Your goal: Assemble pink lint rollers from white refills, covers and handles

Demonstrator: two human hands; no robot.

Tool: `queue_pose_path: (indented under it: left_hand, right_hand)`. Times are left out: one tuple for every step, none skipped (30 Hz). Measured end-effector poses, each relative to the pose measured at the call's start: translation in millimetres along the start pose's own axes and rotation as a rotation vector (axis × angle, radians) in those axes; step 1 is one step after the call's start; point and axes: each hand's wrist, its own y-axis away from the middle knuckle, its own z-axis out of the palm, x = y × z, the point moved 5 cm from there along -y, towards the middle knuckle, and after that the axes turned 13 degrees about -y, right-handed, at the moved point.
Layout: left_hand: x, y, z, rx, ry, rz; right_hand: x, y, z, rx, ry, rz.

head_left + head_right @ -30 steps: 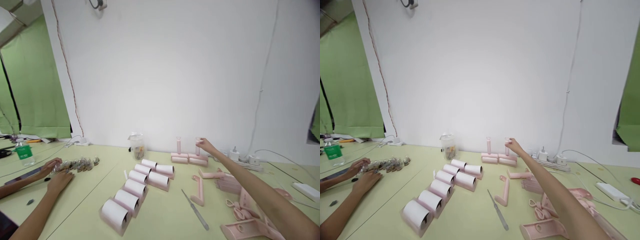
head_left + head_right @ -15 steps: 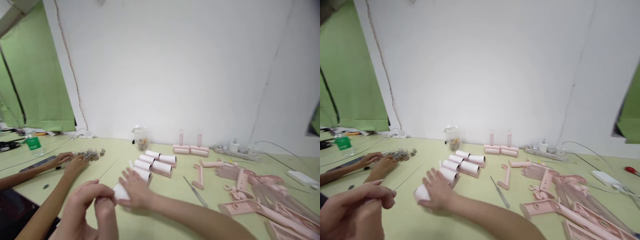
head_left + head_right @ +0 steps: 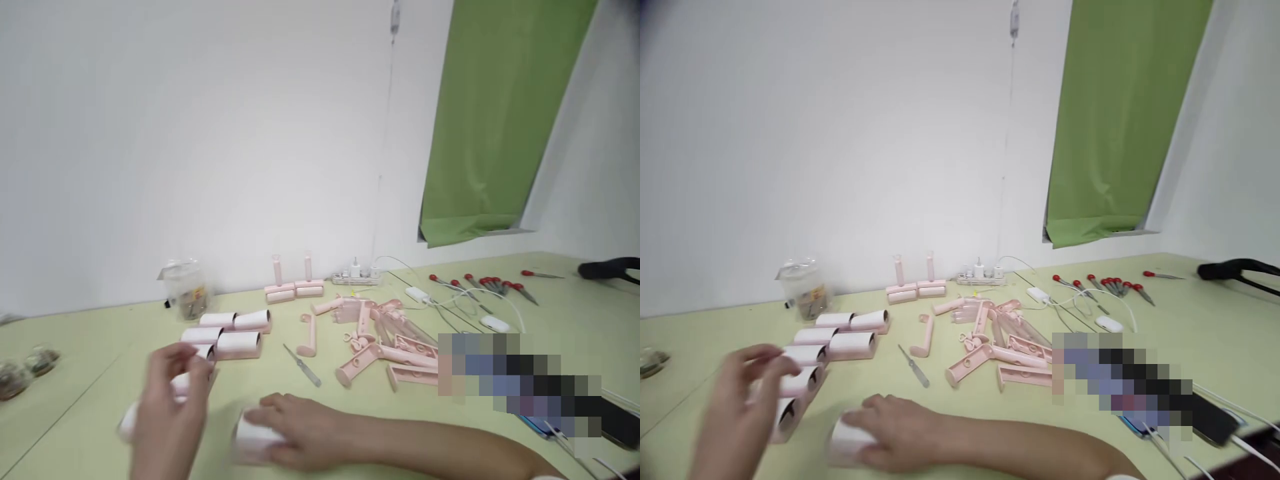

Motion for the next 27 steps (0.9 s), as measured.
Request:
queue_pose_path:
  left_hand:
    - [11,1,23.7,-0.085,0.003,-0.001]
    - [21,5,47.5,-0.192,0.005,0.003]
    - [26,10,68.4,-0.273,0.019,-0.013]
    - [30,18,88.5,-0.392,0.079,-0.026]
    - [32,28,105.7,-0.511,0.144,-0.058]
    - [32,37,119.5,-0.634,0.202,-0.090]
    - [33,46,129.2,-0.734,0.255,-0.106]
    - [33,53,134.7,-0.800,0.285,-0.109]
    - [34,56,136.7,-0.829,0.293,-0.101]
    - [34,58,136.1,-0.828,0.284,-0.089]
    - [34,58,134.3,-0.818,0.262,-0.082]
    - [33,58,131.6,-0.807,0.236,-0.087]
    - [33,57,128.6,-0.796,0.216,-0.092]
    - [33,56,125.1,-0.782,0.201,-0.089]
    - [33,55,121.3,-0.761,0.183,-0.079]
    - [33,53,117.2,-0.732,0.162,-0.064]
    - [32,52,113.3,-0.702,0.140,-0.049]
    - [32,50,110.1,-0.684,0.123,-0.040]
    - [31,50,107.9,-0.683,0.116,-0.041]
    - [30,49,106.8,-0.697,0.127,-0.047]
    - [29,49,106.3,-0.717,0.153,-0.057]
    - [30,49,105.8,-0.733,0.187,-0.068]
    - [30,48,105.1,-0.741,0.222,-0.081]
    - [31,47,103.8,-0.742,0.257,-0.099]
    - [32,44,101.9,-0.735,0.293,-0.119]
    - [32,41,99.0,-0.718,0.338,-0.145]
    - [31,38,95.3,-0.690,0.391,-0.178]
  right_hand:
    - [9,10,-12,0.102,-0.195,0.086]
    - [18,19,-21,0.215,-0.424,0.157]
    - [26,26,-27,0.321,-0.672,0.201]
    - [33,31,-30,0.402,-0.918,0.212]
    - [38,33,-29,0.445,-1.146,0.198]
    - [41,34,-27,0.457,-1.342,0.176]
    - [44,33,-22,0.452,-1.500,0.159]
    - [45,32,-16,0.432,-1.626,0.161]
    - [47,31,-9,0.404,-1.731,0.186]
    - [48,31,-1,0.375,-1.822,0.227]
    - [48,32,7,0.346,-1.904,0.273]
    - [48,33,14,0.326,-1.979,0.317]
    - [48,35,19,0.314,-2.043,0.355]
    - [47,37,22,0.310,-2.089,0.385]
    - [46,39,23,0.314,-2.115,0.407]
    - [46,40,23,0.317,-2.126,0.420]
    - [45,41,22,0.312,-2.123,0.427]
    - [43,42,20,0.304,-2.112,0.430]
    - [42,42,18,0.295,-2.101,0.437]
    - [41,42,18,0.292,-2.095,0.449]
    - [41,42,18,0.287,-2.090,0.460]
    - [41,42,19,0.282,-2.084,0.473]
    - [42,42,20,0.282,-2.086,0.487]
    - [44,42,21,0.294,-2.101,0.496]
    - [47,43,22,0.316,-2.123,0.491]
    - [50,43,21,0.348,-2.152,0.472]
    - [53,44,20,0.378,-2.185,0.451]
